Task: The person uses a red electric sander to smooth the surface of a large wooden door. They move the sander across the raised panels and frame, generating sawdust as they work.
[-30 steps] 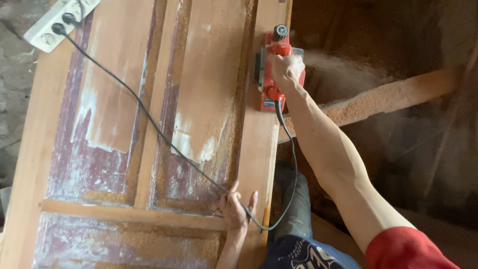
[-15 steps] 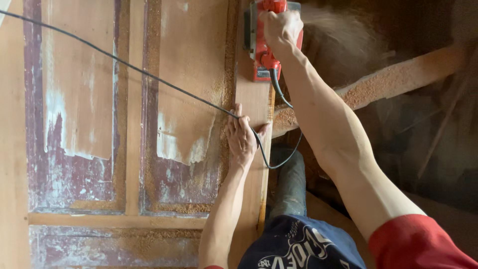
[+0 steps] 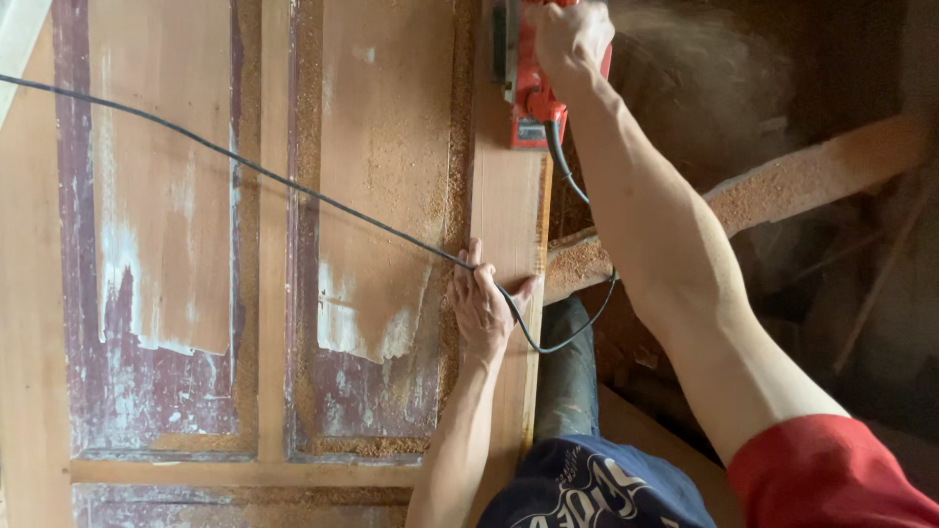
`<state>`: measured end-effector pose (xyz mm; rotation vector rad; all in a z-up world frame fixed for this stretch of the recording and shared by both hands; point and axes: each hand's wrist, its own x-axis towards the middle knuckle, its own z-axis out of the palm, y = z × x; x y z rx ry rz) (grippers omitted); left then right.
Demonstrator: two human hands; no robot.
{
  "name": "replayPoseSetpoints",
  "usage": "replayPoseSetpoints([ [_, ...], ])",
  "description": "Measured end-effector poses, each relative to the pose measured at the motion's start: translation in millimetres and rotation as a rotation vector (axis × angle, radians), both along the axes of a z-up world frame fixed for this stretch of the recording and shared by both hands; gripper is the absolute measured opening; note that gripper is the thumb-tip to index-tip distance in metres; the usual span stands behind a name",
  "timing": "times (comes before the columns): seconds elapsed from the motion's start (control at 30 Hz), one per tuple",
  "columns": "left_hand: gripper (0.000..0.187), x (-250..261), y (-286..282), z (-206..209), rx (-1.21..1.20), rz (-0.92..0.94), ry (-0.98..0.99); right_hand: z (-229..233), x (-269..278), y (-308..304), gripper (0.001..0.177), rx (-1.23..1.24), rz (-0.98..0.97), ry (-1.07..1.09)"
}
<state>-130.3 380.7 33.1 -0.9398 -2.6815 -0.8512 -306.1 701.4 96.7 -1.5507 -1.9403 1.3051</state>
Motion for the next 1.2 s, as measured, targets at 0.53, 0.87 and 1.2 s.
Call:
replayPoseSetpoints([
  [0.53,0.062,-4,10,12,-0.030,0.061,0.001,-69,-73,95,0.040,0.203,0.210,-0.088],
  [0.87,0.058,-7,14,15,-0.042,0.081,0.028,-28,-103,111,0.041,0.083,0.000,-0.028],
  [1.2,0.066,-105,106,-16,0.002,-0.045,0.000,13,-129,126,0.057,0.003,-0.017,0.067],
])
